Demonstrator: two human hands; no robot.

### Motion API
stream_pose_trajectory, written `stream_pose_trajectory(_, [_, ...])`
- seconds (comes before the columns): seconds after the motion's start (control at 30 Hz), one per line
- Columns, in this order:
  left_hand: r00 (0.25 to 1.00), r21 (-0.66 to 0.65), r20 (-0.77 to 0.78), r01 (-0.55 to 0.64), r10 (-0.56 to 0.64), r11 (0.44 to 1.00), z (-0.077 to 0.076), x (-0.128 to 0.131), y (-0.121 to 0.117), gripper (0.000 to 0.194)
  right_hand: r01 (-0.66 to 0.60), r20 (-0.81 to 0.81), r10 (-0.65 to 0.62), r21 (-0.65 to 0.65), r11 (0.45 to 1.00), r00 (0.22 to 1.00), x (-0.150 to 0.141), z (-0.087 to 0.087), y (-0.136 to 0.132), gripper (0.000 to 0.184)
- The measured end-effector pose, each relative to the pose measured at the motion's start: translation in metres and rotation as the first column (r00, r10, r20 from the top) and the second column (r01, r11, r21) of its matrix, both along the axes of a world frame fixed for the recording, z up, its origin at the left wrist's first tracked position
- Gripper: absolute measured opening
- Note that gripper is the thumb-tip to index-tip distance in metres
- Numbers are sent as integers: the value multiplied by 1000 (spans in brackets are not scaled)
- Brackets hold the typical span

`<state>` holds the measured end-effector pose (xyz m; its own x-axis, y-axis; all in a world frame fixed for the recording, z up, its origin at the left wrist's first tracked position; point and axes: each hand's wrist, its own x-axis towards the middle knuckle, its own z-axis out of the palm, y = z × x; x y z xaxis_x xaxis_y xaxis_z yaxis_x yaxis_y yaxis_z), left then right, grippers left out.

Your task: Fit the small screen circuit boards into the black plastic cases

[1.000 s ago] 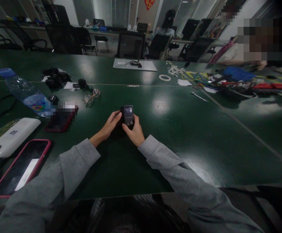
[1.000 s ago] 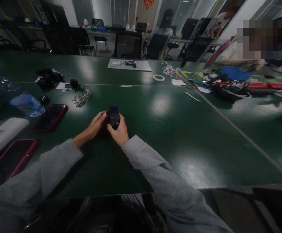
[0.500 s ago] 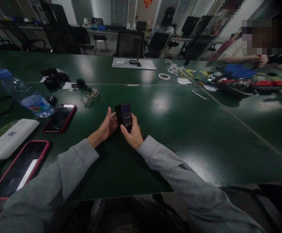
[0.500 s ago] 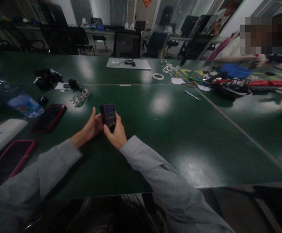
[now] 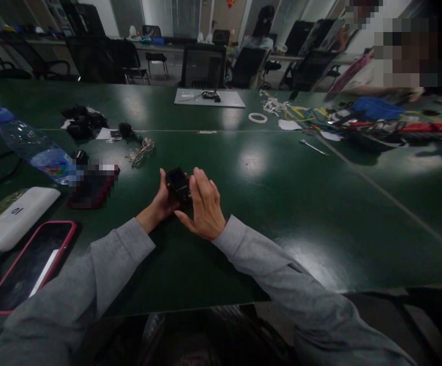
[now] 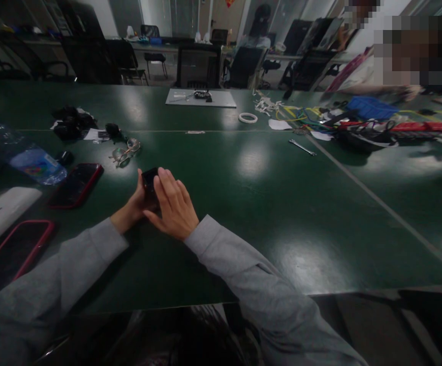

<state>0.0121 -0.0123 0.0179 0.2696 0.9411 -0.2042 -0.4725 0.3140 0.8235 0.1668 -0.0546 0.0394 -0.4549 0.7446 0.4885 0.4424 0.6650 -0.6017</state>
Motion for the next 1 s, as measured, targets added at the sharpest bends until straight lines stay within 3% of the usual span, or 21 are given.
stream_pose_trajectory(0.1, [999,-1,9,40,-40,999,2,1,-3,86,-71,120,67,23,997,991,0,4,3,77])
stream_pose_trajectory(0.27, [1000,-18,-2,19,-19,1000,2,2,-2,83,-65,136,54,73,995,989,-1,-6,9,76])
stream_pose_trajectory(0.43, [998,-32,48,-29,30,999,-3,1,3,82,70,180,-98,159,985,979,-1,-24,16,82])
stream_pose_trajectory(0.53, [996,-56,89,-13,18,998,-5,2,4,83,47,211,-85,177,983,974,-2,-30,18,81])
stream_pose_trajectory(0.73, [985,-93,166,-37,53,995,-3,2,5,79,58,124,-93,260,964,988,-3,-24,14,71])
stream_pose_trajectory(0.87, [973,-135,207,-72,99,988,4,1,4,78,258,-146,-216,427,867,965,11,-8,18,74])
stream_pose_trajectory(1.0, [959,-162,257,-80,120,984,9,1,4,77,467,-215,-415,411,783,884,36,-1,37,74])
